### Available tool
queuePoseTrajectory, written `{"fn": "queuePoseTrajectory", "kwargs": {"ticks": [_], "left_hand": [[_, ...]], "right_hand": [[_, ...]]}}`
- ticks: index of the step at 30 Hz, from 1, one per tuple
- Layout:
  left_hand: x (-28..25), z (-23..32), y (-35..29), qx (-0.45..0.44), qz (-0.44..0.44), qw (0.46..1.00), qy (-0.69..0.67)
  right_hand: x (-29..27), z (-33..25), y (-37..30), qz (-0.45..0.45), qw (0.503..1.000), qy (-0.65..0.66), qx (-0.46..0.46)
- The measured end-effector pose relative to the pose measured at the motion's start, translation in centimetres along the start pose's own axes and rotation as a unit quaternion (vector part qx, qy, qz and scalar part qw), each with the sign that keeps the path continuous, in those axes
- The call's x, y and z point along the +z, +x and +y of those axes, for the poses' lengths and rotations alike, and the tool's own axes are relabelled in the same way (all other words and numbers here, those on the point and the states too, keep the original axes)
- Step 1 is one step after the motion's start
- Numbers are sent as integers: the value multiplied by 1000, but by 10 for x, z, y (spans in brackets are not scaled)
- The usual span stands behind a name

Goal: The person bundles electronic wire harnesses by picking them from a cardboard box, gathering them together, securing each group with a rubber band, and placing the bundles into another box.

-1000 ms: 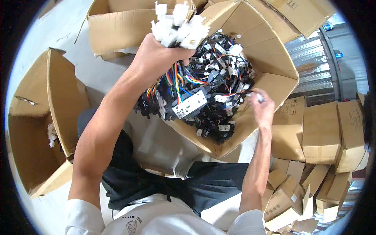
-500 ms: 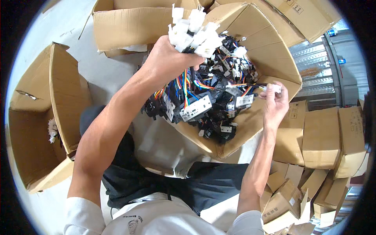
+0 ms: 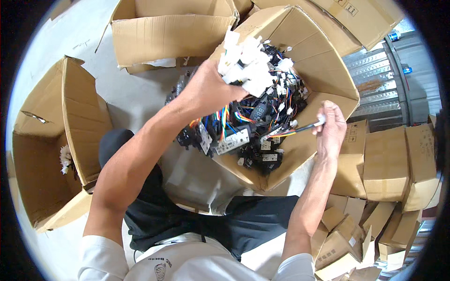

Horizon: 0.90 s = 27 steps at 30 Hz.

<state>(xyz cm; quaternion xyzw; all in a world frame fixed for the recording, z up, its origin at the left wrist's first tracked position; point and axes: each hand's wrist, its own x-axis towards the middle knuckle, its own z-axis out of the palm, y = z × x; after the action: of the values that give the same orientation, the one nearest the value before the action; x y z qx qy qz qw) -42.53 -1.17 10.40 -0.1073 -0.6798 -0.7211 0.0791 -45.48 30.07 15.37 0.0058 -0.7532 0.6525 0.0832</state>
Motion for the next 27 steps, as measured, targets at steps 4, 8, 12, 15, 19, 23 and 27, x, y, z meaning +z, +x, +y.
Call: {"fn": "queuePoseTrajectory", "kwargs": {"ticks": [4,8,12,15,19,23,27], "left_hand": [[-13,13,-1,-23,30,999,37],[-5,4,1,-20,33,999,12],[0,2,1,-33,38,998,-22],[4,4,4,-6,34,997,-69],[0,11,2,-47,13,998,-43],[-1,1,4,-34,21,998,-50],[6,-14,7,-34,24,999,-33]], "right_hand": [[-8,40,24,-22,995,2,99],[-20,141,74,-41,967,-126,219],[1,187,88,28,956,-188,225],[-9,200,103,-14,958,-150,245],[2,185,103,-51,959,-135,246],[17,120,86,-88,957,-252,116],[19,19,52,-23,965,-258,-32]]}}
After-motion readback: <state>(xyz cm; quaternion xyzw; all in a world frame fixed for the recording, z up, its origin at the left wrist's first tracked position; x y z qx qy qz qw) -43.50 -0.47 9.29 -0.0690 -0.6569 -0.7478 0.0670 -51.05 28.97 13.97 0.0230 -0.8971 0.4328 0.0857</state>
